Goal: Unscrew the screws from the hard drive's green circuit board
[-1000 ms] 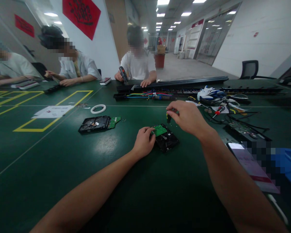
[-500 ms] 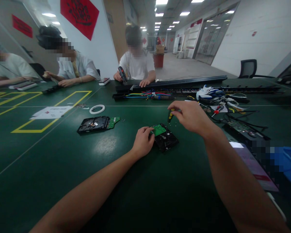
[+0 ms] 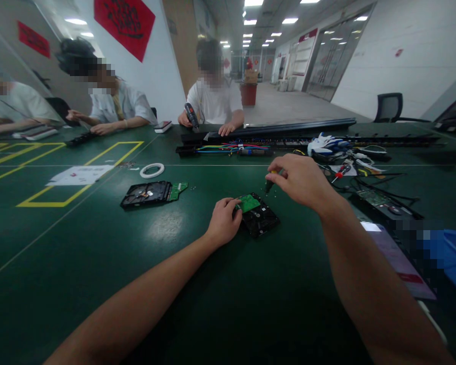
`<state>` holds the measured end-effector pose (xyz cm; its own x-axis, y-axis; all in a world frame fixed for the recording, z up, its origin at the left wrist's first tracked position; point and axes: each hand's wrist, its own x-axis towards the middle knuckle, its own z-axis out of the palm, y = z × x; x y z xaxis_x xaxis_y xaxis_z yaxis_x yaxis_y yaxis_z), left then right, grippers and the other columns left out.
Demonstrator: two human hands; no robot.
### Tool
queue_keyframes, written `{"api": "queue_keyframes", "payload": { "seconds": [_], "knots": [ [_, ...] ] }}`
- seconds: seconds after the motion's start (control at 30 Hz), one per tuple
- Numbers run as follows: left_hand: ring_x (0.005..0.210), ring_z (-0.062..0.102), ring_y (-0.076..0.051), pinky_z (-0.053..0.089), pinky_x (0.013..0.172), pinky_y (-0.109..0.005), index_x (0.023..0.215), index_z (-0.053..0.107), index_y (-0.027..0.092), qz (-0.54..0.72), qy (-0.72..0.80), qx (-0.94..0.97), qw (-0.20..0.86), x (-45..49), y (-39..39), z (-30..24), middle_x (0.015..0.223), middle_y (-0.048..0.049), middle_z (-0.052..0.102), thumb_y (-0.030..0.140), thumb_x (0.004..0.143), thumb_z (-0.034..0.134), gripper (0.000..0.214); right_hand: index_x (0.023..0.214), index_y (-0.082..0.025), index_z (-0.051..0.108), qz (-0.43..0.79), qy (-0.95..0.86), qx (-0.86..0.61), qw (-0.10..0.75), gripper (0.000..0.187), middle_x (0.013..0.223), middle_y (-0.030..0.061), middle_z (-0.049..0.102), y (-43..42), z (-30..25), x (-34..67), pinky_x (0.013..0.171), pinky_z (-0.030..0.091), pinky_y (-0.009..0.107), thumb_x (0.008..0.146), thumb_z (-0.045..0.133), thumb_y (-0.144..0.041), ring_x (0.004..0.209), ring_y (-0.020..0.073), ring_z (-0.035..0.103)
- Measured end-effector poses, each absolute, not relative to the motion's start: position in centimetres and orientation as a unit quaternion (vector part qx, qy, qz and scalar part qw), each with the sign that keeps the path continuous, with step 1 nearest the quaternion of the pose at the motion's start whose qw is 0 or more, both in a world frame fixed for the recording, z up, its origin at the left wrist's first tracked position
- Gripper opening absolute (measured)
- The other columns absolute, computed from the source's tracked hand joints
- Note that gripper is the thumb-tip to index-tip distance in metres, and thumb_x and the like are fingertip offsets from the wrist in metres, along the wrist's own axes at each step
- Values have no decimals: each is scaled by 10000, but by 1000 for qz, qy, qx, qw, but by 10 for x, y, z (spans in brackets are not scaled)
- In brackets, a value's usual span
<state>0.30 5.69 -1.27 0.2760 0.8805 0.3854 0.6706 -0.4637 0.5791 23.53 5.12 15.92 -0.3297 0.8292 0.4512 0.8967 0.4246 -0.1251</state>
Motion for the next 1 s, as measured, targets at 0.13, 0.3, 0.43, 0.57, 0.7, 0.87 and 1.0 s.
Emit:
{"api": "queue_keyframes", "payload": {
  "seconds": [0.13, 0.3, 0.43, 0.57, 0.7, 0.87, 1.0],
  "knots": [
    [1299, 576, -316, 492, 1135, -511, 1335, 676, 179, 339, 495, 785, 154, 3, 57, -13, 1326, -154, 642, 228, 998, 590, 351, 1080, -209, 761, -38, -823, -509, 249, 186, 1073, 70, 785, 50, 159, 235, 844, 491, 385, 913, 687, -173, 856, 232, 699],
    [1282, 584, -311, 493, 1134, -509, 1330, 676, 188, 346, 490, 787, 147, 3, 57, -14, 1325, -148, 645, 224, 999, 588, 345, 1048, -207, 767, -39, -822, -508, 254, 146, 1008, 68, 782, 50, 158, 234, 827, 496, 379, 931, 681, -218, 853, 235, 699],
    [1282, 587, -311, 493, 1135, -506, 1331, 679, 179, 345, 490, 786, 151, 3, 58, -14, 1316, -153, 648, 231, 1002, 587, 345, 1009, -206, 774, -47, -822, -506, 257, 148, 1003, 72, 776, 52, 158, 232, 828, 487, 374, 981, 659, -295, 866, 231, 689],
    [1300, 582, -314, 496, 1133, -514, 1332, 680, 192, 345, 491, 786, 149, 3, 58, -15, 1329, -155, 646, 223, 995, 596, 348, 964, -207, 772, -59, -819, -516, 243, 151, 967, 74, 779, 52, 160, 233, 821, 475, 380, 994, 642, -277, 890, 246, 686],
    [1302, 584, -315, 495, 1137, -519, 1332, 679, 195, 346, 491, 786, 145, 3, 58, -15, 1327, -152, 647, 220, 993, 595, 350, 1023, -214, 771, -54, -818, -517, 246, 129, 1034, 71, 797, 50, 161, 233, 871, 487, 394, 964, 656, -215, 951, 260, 706],
    [1293, 587, -313, 497, 1135, -512, 1331, 679, 194, 345, 490, 787, 148, 3, 58, -15, 1324, -150, 647, 231, 1001, 588, 345, 1089, -232, 775, -43, -823, -510, 249, 236, 1104, 61, 805, 51, 159, 233, 933, 513, 413, 940, 621, -132, 1023, 271, 729],
    [1285, 586, -313, 496, 1136, -507, 1329, 680, 180, 346, 489, 786, 152, 3, 57, -13, 1320, -153, 648, 229, 1002, 587, 343, 1104, -211, 783, -45, -828, -504, 242, 281, 1145, 77, 804, 53, 157, 235, 988, 520, 431, 933, 591, -98, 1077, 283, 733]
  ]
}}
